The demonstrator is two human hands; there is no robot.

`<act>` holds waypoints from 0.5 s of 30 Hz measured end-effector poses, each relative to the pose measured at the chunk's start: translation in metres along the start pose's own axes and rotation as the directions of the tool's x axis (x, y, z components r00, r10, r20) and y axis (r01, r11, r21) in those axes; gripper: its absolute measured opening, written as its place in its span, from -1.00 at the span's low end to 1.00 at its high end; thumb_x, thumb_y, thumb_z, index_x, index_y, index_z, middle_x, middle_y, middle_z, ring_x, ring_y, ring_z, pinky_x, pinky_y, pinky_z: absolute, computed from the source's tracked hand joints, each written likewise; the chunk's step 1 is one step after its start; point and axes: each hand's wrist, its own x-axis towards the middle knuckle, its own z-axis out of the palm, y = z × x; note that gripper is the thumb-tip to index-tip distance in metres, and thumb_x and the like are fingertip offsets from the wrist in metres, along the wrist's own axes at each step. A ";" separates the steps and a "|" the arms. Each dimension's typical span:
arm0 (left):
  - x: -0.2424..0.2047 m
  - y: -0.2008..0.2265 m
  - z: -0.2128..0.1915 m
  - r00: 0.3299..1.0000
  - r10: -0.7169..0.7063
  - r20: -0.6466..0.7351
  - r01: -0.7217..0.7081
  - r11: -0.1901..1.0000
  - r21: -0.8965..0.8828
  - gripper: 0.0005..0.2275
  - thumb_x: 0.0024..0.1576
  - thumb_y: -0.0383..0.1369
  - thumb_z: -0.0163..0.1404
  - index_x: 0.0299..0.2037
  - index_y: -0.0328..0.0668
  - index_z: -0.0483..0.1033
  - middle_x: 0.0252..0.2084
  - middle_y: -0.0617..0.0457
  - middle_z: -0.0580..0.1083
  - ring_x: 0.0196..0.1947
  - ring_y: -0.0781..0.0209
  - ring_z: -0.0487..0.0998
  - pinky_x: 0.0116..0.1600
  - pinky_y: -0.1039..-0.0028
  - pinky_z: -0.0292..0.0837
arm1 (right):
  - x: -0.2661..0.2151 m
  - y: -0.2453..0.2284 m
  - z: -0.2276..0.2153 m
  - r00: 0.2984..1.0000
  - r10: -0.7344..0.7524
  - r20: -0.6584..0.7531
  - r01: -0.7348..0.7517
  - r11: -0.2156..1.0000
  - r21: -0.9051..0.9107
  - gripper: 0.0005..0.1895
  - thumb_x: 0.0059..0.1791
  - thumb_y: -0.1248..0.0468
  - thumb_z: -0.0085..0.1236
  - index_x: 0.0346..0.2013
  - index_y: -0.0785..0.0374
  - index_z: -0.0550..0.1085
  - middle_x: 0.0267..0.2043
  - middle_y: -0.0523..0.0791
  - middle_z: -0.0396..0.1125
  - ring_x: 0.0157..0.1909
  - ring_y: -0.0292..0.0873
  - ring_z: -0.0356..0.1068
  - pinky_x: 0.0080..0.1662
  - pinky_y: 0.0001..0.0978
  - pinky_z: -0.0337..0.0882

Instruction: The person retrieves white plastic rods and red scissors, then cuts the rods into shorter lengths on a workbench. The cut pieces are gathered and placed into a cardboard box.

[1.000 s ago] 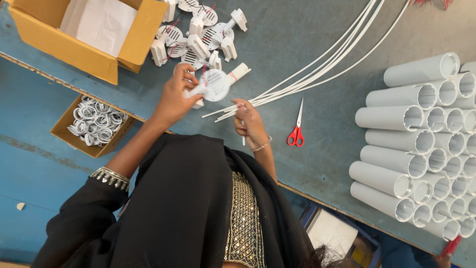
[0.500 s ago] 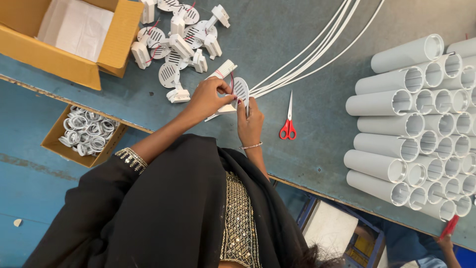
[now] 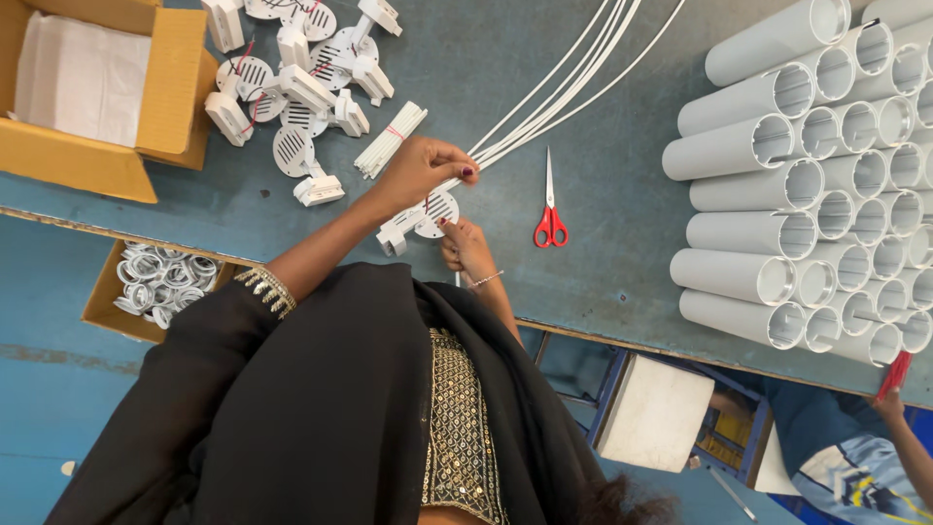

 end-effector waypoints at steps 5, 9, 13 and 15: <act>0.000 -0.017 -0.020 0.968 0.017 -0.251 0.062 0.952 0.301 -0.76 0.23 -0.29 0.19 -0.12 -0.37 0.54 -0.22 -0.06 0.58 -0.22 0.21 0.58 -0.09 0.44 0.49 | 0.002 0.011 -0.021 0.993 -0.088 -0.084 0.092 0.995 0.048 -0.81 0.13 0.20 0.02 -0.34 0.17 0.33 -0.66 -0.31 0.00 -0.70 -0.44 -0.09 -0.64 -0.53 -0.19; -0.015 -0.043 -0.014 0.957 -0.214 -0.196 0.286 0.812 0.509 -0.72 0.14 -0.22 0.27 -0.31 -0.36 0.61 -0.38 -0.11 0.60 -0.43 0.22 0.60 -0.29 0.45 0.46 | 0.009 0.011 -0.028 0.971 -0.183 -0.151 0.168 0.980 -0.104 -0.82 0.13 0.18 -0.03 -0.30 0.19 0.38 -0.69 -0.32 0.00 -0.74 -0.46 -0.10 -0.67 -0.55 -0.17; -0.014 -0.068 0.002 0.945 -0.031 -0.324 0.179 0.882 0.437 -0.77 0.05 -0.33 0.27 -0.34 -0.39 0.56 -0.44 -0.09 0.58 -0.49 0.23 0.61 -0.36 0.46 0.47 | 0.028 0.022 -0.019 0.911 -0.405 -0.081 0.358 0.872 -0.335 -0.82 0.16 0.23 -0.03 -0.21 0.28 0.43 -0.57 -0.30 0.13 -0.63 -0.46 0.02 -0.58 -0.52 -0.01; -0.007 -0.076 0.002 0.937 0.011 -0.349 0.153 0.886 0.438 -0.81 0.02 -0.37 0.27 -0.37 -0.40 0.60 -0.45 -0.08 0.59 -0.48 0.25 0.62 -0.35 0.47 0.48 | 0.035 0.026 -0.018 0.918 -0.390 -0.070 0.362 0.897 -0.256 -0.81 0.18 0.24 -0.03 -0.21 0.30 0.42 -0.57 -0.31 0.11 -0.63 -0.46 -0.02 -0.58 -0.53 -0.04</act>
